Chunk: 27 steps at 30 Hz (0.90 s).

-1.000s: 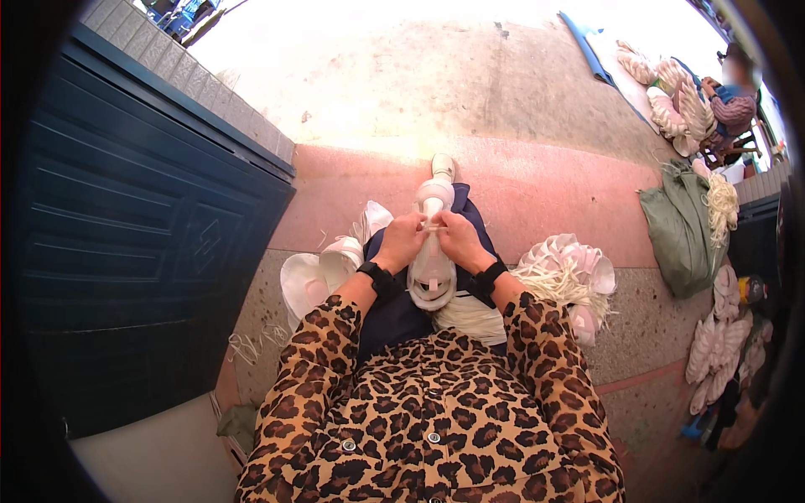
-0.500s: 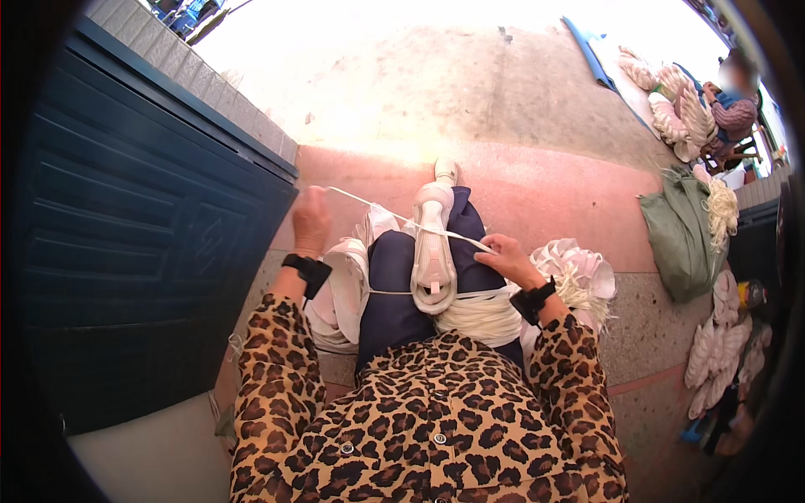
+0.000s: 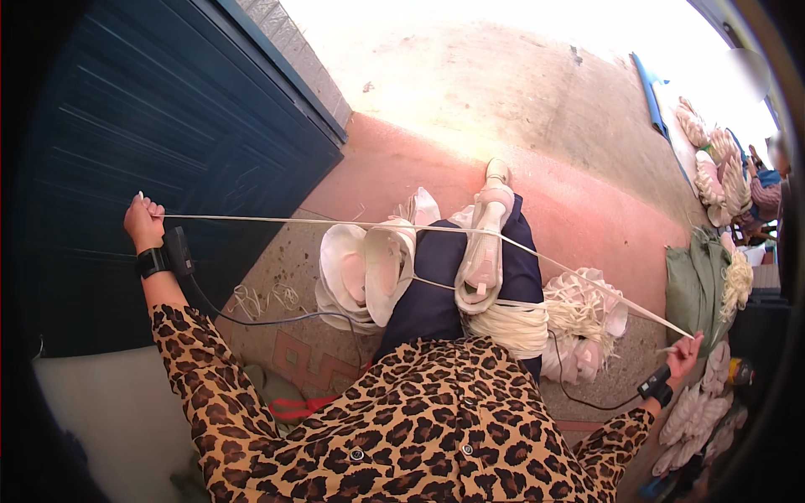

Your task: Lacing a white sneaker by hand.

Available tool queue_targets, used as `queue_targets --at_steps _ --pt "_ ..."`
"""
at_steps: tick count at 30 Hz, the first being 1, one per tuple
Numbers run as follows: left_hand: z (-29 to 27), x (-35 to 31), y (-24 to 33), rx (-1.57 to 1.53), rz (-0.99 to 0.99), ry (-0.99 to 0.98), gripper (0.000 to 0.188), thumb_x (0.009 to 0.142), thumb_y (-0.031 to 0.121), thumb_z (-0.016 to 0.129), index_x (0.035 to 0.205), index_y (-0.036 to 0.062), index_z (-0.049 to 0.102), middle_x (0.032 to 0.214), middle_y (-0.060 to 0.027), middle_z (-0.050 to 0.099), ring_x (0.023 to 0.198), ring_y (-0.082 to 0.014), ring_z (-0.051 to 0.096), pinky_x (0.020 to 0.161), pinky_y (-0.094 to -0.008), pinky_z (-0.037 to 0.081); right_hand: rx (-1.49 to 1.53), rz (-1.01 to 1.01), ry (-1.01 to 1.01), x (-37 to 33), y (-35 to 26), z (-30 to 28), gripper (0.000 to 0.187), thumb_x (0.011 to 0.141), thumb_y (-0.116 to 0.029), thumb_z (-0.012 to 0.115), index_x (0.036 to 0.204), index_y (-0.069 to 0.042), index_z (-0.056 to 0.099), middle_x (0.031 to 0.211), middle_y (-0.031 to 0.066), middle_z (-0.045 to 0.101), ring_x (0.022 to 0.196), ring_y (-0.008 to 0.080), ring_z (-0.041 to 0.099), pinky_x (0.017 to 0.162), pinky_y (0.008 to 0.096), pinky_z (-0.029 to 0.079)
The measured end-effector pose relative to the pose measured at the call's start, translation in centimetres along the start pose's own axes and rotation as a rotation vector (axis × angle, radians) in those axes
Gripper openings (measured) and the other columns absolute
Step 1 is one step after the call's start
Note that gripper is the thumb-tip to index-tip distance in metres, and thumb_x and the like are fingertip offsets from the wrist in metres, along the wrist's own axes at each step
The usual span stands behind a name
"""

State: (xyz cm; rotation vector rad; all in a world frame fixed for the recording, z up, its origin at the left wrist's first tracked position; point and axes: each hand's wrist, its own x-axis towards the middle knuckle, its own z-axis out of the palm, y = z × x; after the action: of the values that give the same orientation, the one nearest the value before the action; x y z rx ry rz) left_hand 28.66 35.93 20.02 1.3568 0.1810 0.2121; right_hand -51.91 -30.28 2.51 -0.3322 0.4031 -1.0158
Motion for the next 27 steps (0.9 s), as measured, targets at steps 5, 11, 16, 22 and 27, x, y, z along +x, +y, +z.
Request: queue_targets --at_steps 5,11,16,22,27 --pt "5.3 -6.0 -0.9 0.218 0.110 -0.171 0.012 0.084 0.014 0.055 0.091 0.0053 0.050 0.058 0.0046 0.034 0.045 -0.0034 0.030 0.041 -0.0210 0.027 -0.092 -0.168 0.011 0.2 -12.4 -1.8 0.028 0.091 -0.009 0.041 0.115 0.005 0.044 0.091 0.0087 0.050 0.087 0.0189 0.050 0.081 0.0272 0.043" --pt "12.2 -15.6 -12.3 0.433 -0.210 -0.590 0.028 0.084 0.014 0.055 0.108 0.0003 0.047 0.067 0.0001 0.048 0.049 -0.0041 0.039 0.043 -0.0171 0.034 -0.727 -0.147 0.177 3.4 3.1 9.0 0.036 0.091 -0.009 0.043 0.124 0.004 0.036 0.113 0.0126 0.052 0.106 0.0218 0.050 0.098 0.0332 0.038" --pt "16.4 -26.2 -20.2 0.476 -0.566 -1.183 0.027 0.082 0.007 0.052 0.105 -0.0051 0.053 0.078 -0.0075 0.061 0.050 -0.0082 0.053 0.046 -0.0181 0.043 -1.241 0.194 0.011 3.0 23.3 13.4 0.025 0.089 -0.025 0.052 0.097 -0.001 0.055 0.077 0.0039 0.058 0.068 0.0118 0.058 0.065 0.0236 0.049" --pt "19.5 -32.8 -25.6 0.508 -0.590 -1.318 0.024 0.079 0.004 0.053 0.100 -0.0067 0.054 0.078 -0.0085 0.062 0.052 -0.0099 0.055 0.048 -0.0200 0.044 -1.855 -0.354 -0.807 1.6 36.6 16.4 0.008 0.080 -0.007 0.052 0.079 0.001 0.055 0.095 0.0145 0.056 0.090 0.0298 0.051 0.077 0.0349 0.041" --pt "21.1 -34.0 -27.0 0.551 -0.562 -1.190 0.021 0.078 0.004 0.055 0.096 -0.0060 0.056 0.077 -0.0074 0.061 0.054 -0.0097 0.054 0.053 -0.0197 0.044 -1.779 -0.072 -0.755 2.1 38.5 16.4 0.015 0.081 -0.005 0.048 0.094 0.001 0.053 0.079 0.0175 0.059 0.078 0.0328 0.057 0.069 0.0396 0.045"
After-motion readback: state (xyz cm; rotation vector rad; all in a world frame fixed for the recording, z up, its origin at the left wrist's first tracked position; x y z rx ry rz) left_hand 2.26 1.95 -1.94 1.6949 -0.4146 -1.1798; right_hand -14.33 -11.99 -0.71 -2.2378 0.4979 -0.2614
